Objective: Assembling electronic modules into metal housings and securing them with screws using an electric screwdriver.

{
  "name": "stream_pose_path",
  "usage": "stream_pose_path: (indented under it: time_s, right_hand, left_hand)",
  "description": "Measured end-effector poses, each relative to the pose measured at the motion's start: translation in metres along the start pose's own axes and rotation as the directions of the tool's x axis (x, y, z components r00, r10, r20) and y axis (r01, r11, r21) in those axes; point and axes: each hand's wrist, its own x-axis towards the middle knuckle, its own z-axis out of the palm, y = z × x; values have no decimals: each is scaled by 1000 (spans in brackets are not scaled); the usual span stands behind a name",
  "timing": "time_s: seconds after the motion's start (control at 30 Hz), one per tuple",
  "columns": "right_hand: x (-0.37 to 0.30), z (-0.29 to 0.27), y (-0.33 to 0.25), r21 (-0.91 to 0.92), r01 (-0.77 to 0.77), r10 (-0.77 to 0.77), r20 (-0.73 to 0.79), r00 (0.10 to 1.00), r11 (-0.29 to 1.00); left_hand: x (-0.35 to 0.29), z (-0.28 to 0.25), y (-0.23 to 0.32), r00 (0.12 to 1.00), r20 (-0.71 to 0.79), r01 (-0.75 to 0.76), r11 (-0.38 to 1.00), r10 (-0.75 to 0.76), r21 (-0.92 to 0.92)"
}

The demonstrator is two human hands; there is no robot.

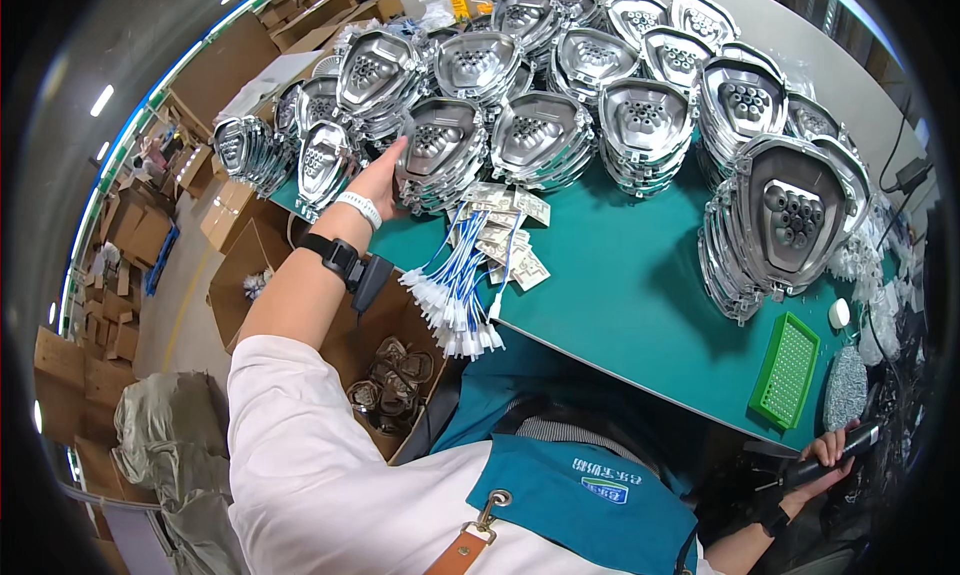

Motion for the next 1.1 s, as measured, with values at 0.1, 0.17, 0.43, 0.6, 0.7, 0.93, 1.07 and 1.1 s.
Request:
stream_pose_path:
  time_s: [0.1, 0.17, 0.43, 0.6, 0.7, 0.93, 1.07, 1.1]
  right_hand:
    - [2, 1, 4, 11, 1, -1, 3, 1000, 1000]
    - [1, 1, 3, -11, -2, 2, 12, 1000, 1000]
    - [0, 1, 1, -17, -18, 18, 17, 1000, 1000]
    - [2, 5, 5, -28, -41, 42, 47, 998, 999]
    - [0, 7, 7, -53, -54, 57, 54, 997, 997]
    - [1, 0, 2, -19, -17, 18, 31, 999, 1000]
    - [1, 0, 1, -4, -4, 5, 18, 1000, 1000]
    - [1, 0, 1, -5, -4, 4, 18, 1000, 1000]
  left_hand:
    - [-4, -2, 5, 985, 21, 171, 983, -173, 71]
    - [2, -5, 4, 982, 50, 180, 982, -183, 49]
    - [22, -14, -3, 978, 76, 200, 977, -195, -70]
    - [32, -13, -11, 996, 53, 73, 993, -69, -91]
    - [13, 4, -9, 989, 133, 92, 975, -66, -200]
    - [10, 5, -11, 991, 109, 91, 982, -73, -168]
    - [24, -1, -23, 998, 30, -44, 979, 51, -197]
    - [27, -3, -26, 991, 3, -132, 968, 135, -213]
